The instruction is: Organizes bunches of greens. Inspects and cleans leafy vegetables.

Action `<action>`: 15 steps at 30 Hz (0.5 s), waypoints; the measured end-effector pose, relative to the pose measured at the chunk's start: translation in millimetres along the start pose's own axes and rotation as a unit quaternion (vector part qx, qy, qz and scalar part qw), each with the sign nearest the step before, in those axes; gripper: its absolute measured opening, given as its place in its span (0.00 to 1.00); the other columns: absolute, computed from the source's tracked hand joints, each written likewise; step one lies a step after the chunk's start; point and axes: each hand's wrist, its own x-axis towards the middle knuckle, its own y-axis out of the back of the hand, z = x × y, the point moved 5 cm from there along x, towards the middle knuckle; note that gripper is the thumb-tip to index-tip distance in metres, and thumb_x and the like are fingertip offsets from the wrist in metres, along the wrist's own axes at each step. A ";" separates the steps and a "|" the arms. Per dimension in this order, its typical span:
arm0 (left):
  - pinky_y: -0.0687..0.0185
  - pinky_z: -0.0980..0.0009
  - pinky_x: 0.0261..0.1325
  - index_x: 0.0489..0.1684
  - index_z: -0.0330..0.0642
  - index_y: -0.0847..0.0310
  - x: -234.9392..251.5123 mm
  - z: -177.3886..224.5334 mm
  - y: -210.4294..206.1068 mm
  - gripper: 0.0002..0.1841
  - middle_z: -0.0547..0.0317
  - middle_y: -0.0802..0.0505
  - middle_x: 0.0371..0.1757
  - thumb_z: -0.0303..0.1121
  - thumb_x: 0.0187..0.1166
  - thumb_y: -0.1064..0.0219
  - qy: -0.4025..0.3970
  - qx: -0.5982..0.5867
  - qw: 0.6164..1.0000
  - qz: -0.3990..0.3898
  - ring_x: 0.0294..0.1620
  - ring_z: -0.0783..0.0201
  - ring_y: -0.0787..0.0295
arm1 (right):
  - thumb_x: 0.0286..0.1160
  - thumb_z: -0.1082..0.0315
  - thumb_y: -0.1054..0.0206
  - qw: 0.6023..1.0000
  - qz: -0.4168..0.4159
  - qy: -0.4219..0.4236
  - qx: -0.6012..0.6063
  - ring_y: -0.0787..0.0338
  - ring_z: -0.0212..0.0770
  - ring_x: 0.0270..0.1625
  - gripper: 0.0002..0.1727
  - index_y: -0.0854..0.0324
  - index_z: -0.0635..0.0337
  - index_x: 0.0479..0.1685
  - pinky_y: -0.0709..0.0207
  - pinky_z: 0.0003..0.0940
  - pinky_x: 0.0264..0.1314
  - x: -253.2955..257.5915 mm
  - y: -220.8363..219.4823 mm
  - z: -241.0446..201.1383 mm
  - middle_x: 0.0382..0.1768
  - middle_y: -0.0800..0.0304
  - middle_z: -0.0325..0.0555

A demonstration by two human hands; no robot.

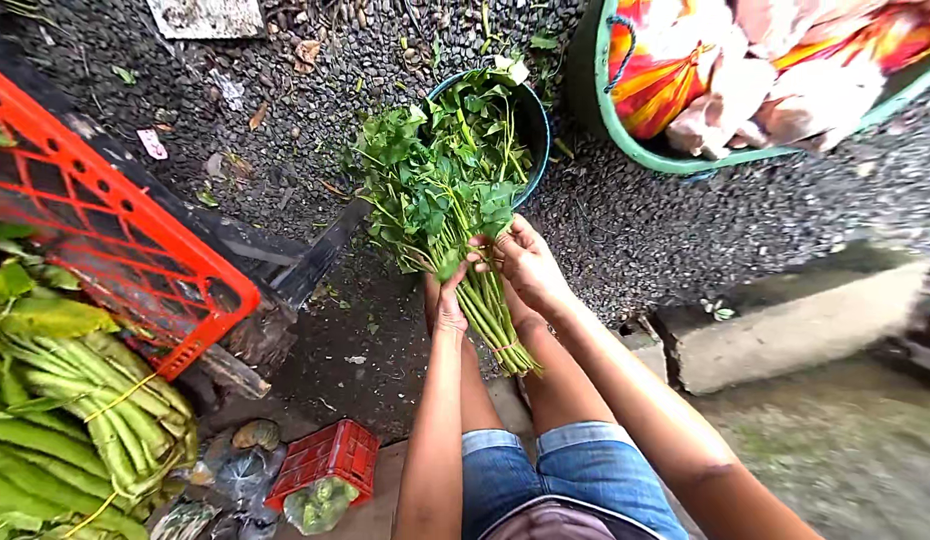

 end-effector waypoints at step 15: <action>0.08 0.58 0.54 0.63 0.29 0.22 -14.4 14.6 -10.4 0.17 0.41 0.06 0.47 0.23 0.77 0.32 0.044 -0.011 0.998 0.054 0.46 0.55 0.06 | 0.80 0.67 0.30 0.977 0.036 0.008 -0.210 0.05 0.40 0.51 0.22 0.24 0.63 0.71 0.11 0.39 0.59 -17.2 -4.3 13.7 0.53 0.07 0.49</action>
